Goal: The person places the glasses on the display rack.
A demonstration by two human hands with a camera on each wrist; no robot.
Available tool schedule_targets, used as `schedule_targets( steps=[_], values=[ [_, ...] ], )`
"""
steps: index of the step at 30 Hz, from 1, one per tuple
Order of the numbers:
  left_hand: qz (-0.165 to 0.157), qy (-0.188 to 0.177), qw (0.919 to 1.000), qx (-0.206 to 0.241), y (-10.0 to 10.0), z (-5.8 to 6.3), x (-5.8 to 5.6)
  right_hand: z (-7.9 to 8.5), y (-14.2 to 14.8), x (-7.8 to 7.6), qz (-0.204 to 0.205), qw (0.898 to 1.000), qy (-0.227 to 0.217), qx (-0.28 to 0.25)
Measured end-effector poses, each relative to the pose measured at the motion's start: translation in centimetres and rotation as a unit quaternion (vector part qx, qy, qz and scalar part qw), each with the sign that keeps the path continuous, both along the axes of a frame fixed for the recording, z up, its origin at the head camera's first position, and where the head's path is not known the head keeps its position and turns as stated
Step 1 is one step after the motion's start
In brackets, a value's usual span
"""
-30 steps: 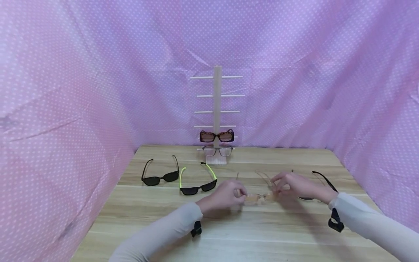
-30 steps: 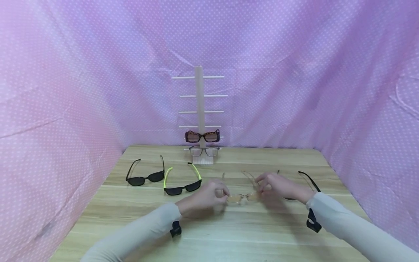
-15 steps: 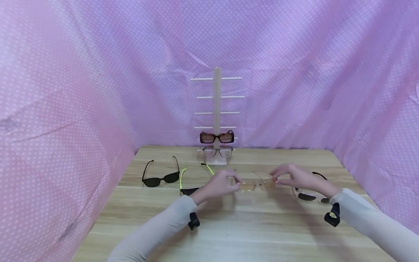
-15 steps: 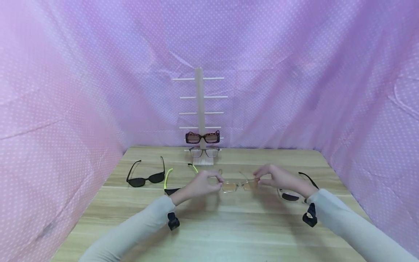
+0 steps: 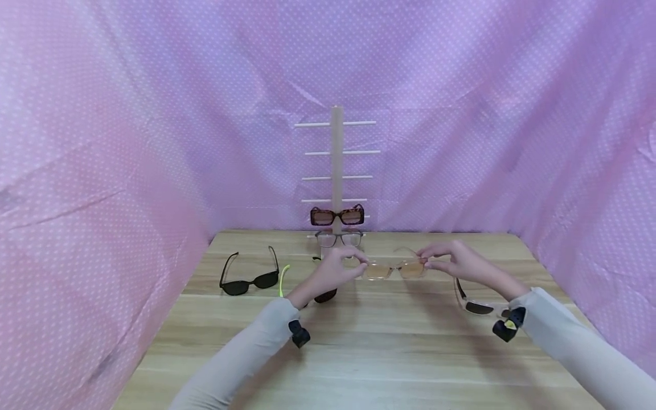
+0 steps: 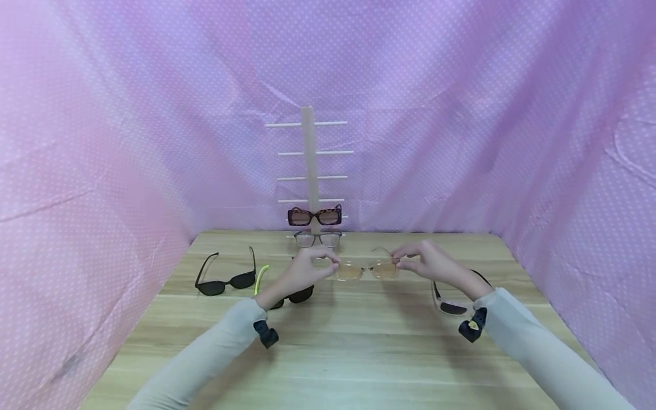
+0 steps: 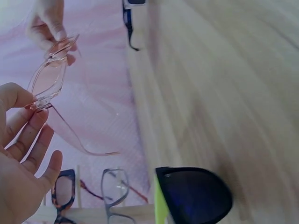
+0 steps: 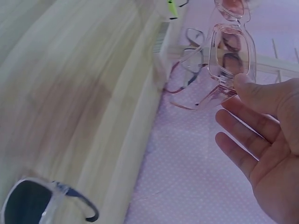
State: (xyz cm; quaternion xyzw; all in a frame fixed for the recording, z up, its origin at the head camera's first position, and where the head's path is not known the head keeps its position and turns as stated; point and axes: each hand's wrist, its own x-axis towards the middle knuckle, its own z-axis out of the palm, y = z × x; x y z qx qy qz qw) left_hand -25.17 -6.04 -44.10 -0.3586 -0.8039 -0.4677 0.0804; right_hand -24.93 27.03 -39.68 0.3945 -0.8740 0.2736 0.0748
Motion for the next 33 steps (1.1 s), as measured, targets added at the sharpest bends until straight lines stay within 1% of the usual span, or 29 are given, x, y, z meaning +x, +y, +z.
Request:
schedule_targets(
  steps=[3, 7, 9, 12, 18, 21, 25, 28, 33],
  values=[
    [-0.003, -0.026, 0.9997, 0.004, -0.4, 0.7, 0.0, 0.5, -0.3, 0.0, -0.02, 1.0, -0.014, 0.003],
    [-0.01, -0.049, 0.9985, 0.022, -0.8, 1.2, 0.1, 1.1, -0.8, 0.1, -0.033, 0.999, -0.015, -0.004],
    [-0.009, -0.042, 0.9987, 0.028, -1.1, 1.5, 0.0, 1.3, -1.1, 0.1, -0.034, 0.999, -0.011, -0.018],
    [-0.002, -0.019, 0.9992, 0.036, -1.7, 2.1, 0.1, 1.5, -1.6, 0.0, -0.038, 0.998, -0.016, -0.039],
    [0.027, 0.028, 0.9978, 0.054, -2.9, 3.5, 0.4, 2.2, -2.8, -0.3, -0.043, 0.996, -0.038, -0.07],
    [0.031, 0.025, 0.9975, 0.059, -3.5, 4.4, 0.6, 2.7, -3.5, -0.4, -0.04, 0.995, -0.039, -0.079],
    [0.033, 0.008, 0.997, 0.07, -4.4, 5.3, 0.8, 3.4, -4.3, -0.3, -0.026, 0.995, -0.036, -0.088],
    [0.046, 0.01, 0.9957, 0.079, -5.1, 5.8, 1.0, 4.0, -4.9, -0.3, -0.019, 0.994, -0.036, -0.096],
    [0.065, 0.022, 0.9933, 0.093, -6.0, 6.8, 1.2, 4.7, -6.1, -0.4, -0.02, 0.993, -0.033, -0.115]
  ],
)
